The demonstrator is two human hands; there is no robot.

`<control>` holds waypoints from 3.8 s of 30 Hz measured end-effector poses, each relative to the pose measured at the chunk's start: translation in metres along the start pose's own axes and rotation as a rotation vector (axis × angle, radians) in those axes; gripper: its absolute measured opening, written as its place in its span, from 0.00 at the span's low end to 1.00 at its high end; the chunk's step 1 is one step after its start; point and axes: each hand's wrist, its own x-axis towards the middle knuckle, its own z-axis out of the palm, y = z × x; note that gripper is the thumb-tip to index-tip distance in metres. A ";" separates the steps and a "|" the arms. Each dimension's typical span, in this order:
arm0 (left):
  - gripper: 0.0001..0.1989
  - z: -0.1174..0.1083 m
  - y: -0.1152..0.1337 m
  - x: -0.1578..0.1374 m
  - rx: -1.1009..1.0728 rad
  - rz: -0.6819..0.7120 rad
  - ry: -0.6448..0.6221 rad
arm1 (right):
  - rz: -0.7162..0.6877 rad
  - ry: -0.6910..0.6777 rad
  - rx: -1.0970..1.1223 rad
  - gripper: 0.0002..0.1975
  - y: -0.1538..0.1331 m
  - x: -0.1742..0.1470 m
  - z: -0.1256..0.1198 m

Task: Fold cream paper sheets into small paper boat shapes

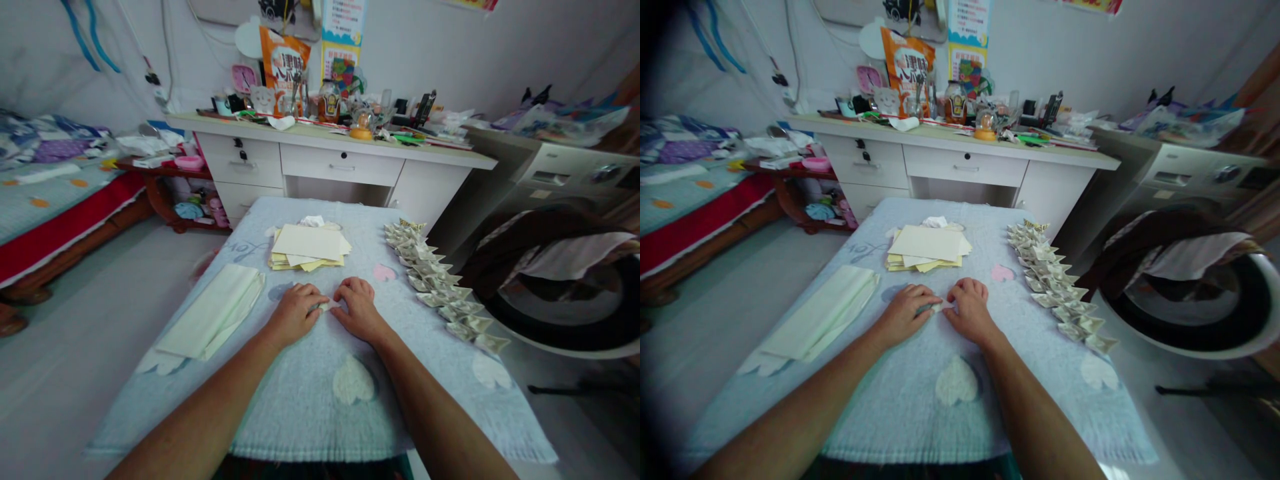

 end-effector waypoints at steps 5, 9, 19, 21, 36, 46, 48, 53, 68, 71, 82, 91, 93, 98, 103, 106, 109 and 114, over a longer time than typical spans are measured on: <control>0.14 0.002 0.004 0.001 0.020 -0.012 0.021 | 0.013 -0.015 0.025 0.07 0.000 0.003 0.002; 0.11 0.003 0.006 0.002 -0.080 -0.046 0.060 | 0.010 0.014 0.114 0.07 -0.001 0.003 -0.001; 0.10 -0.007 0.013 0.002 -0.284 -0.159 0.246 | -0.006 0.156 0.290 0.08 -0.006 0.004 -0.007; 0.10 -0.008 0.012 0.002 -0.283 -0.160 0.295 | 0.020 0.187 0.341 0.08 -0.006 0.004 -0.007; 0.10 0.000 0.012 0.000 -0.615 -0.250 0.314 | -0.032 0.066 0.781 0.06 -0.013 0.002 0.001; 0.09 -0.002 0.016 0.003 -0.880 -0.311 0.193 | -0.005 0.006 0.999 0.10 -0.015 0.000 0.002; 0.09 0.000 0.015 0.002 -0.821 -0.311 0.190 | 0.000 -0.001 0.989 0.10 -0.014 0.000 0.000; 0.10 0.003 0.011 0.000 -0.671 -0.287 0.103 | -0.004 0.020 1.021 0.09 -0.014 0.002 -0.002; 0.11 -0.002 0.018 -0.001 -0.674 -0.198 -0.016 | 0.030 0.065 0.972 0.12 -0.011 0.000 -0.003; 0.11 0.000 0.016 -0.002 -0.690 -0.194 -0.060 | 0.039 0.029 0.998 0.12 -0.009 -0.001 -0.003; 0.10 0.007 0.024 0.002 -1.000 -0.318 0.085 | 0.133 0.144 0.971 0.13 -0.009 0.003 0.000; 0.07 0.001 0.021 0.003 -1.008 -0.333 0.185 | 0.074 -0.138 1.296 0.11 -0.009 0.001 0.003; 0.07 0.001 0.021 0.002 -0.993 -0.321 0.208 | 0.060 -0.155 1.282 0.11 -0.009 0.001 0.005; 0.05 0.004 0.020 -0.001 -0.818 -0.284 0.253 | 0.063 -0.159 1.291 0.13 -0.011 0.003 0.008; 0.07 0.004 0.021 -0.002 -0.744 -0.239 0.223 | 0.068 -0.123 1.317 0.14 -0.011 0.003 0.007; 0.11 0.002 0.023 -0.002 -0.764 -0.218 0.198 | 0.081 -0.109 1.327 0.15 -0.011 0.003 0.006; 0.14 0.002 0.023 -0.002 -0.764 -0.218 0.194 | 0.079 -0.110 1.336 0.15 -0.011 0.003 0.005; 0.12 0.003 0.022 -0.002 -0.731 -0.235 0.205 | 0.054 -0.109 1.339 0.14 -0.010 0.003 0.006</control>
